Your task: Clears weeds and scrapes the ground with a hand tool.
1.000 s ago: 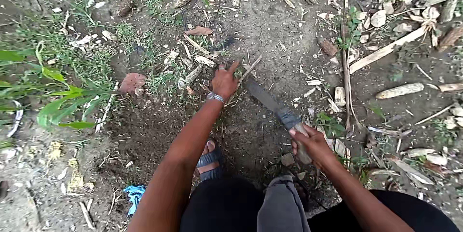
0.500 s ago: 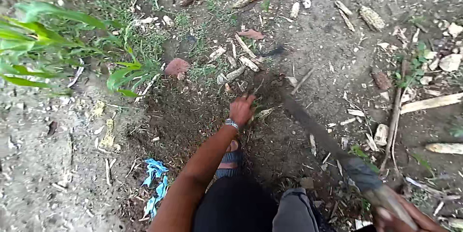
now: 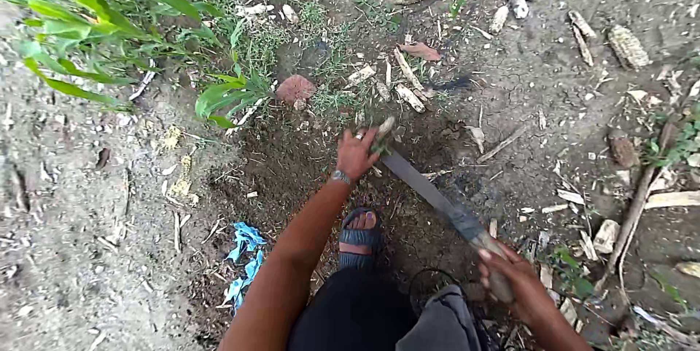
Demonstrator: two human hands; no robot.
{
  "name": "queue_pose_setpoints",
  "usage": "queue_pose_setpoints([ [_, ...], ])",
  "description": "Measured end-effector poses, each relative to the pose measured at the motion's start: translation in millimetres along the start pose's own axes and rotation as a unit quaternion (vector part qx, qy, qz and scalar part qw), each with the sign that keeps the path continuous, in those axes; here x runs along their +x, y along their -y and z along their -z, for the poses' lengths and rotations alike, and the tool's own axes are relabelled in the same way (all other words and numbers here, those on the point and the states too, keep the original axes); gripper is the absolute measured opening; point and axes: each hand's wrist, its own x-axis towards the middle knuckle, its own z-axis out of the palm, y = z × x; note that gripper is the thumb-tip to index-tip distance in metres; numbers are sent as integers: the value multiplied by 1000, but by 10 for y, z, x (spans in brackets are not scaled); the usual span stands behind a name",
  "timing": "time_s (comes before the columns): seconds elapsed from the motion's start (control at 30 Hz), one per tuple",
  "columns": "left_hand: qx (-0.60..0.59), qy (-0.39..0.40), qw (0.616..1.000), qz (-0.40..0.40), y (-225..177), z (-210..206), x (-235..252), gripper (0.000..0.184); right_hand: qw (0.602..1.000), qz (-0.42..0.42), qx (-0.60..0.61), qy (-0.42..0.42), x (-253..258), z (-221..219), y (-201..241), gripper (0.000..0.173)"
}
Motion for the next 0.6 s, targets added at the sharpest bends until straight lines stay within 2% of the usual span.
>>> queue_pose_setpoints([
  [0.07,13,20,1000,5,239,-16,-328,62,1000,-4,-5,-3,-233,375,30,36],
  [0.13,14,36,998,46,506,-1,-655,55,1000,20,0,20,-474,719,80,28],
  [0.2,-4,31,988,151,829,39,-995,52,996,41,32,70,-609,966,99,24],
  [0.3,-24,23,931,364,1319,208,-1429,51,991,18,72,109,-495,953,177,26],
  [0.37,-20,29,883,467,1508,353,-1603,50,994,-11,67,90,-131,605,238,35],
  [0.43,-26,8,868,496,1483,491,-1586,47,997,-12,38,72,406,-35,297,37],
  [0.53,-75,-51,898,430,1169,572,-1210,45,993,55,-36,94,1004,-1180,394,41],
  [0.6,-93,-76,921,370,905,649,-803,44,979,134,-98,120,1141,-1747,440,46],
])
